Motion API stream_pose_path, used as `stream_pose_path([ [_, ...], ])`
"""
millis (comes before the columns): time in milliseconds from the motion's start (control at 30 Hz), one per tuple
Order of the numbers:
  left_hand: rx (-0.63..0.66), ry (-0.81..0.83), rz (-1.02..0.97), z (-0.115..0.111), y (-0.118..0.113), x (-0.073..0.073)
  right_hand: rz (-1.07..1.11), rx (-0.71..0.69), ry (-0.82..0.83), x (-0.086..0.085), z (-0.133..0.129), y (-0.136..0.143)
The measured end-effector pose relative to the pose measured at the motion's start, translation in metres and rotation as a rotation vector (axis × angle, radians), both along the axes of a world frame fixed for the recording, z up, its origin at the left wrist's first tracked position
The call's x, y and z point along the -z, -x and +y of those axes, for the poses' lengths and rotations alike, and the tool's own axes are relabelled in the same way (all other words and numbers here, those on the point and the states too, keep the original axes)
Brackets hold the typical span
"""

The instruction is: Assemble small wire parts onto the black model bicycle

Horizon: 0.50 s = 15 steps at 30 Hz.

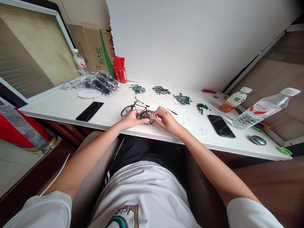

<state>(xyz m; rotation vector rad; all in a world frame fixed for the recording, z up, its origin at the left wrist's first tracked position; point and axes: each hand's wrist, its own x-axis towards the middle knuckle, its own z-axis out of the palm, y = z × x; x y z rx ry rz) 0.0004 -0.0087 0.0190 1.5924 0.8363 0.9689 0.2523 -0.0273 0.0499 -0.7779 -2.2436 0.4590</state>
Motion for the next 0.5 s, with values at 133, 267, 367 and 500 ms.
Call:
stream_pose_path([
  [133, -0.007, 0.008, -0.018, 0.0006, -0.0006, 0.0005, -0.012, -0.011, 0.004, 0.0, 0.0006, -0.0013],
  [267, -0.02, 0.024, -0.003, 0.0011, 0.0001, 0.0012, -0.036, -0.017, -0.005, 0.001, 0.0008, -0.0012],
  [367, -0.03, 0.031, -0.001, 0.001, 0.0003, 0.0016, -0.049, -0.015, 0.004, 0.003, 0.0016, -0.0007],
  [500, 0.005, 0.044, -0.03, 0.0001, -0.0006, 0.0003, -0.043, -0.022, 0.018, 0.0048, 0.0025, -0.0003],
])
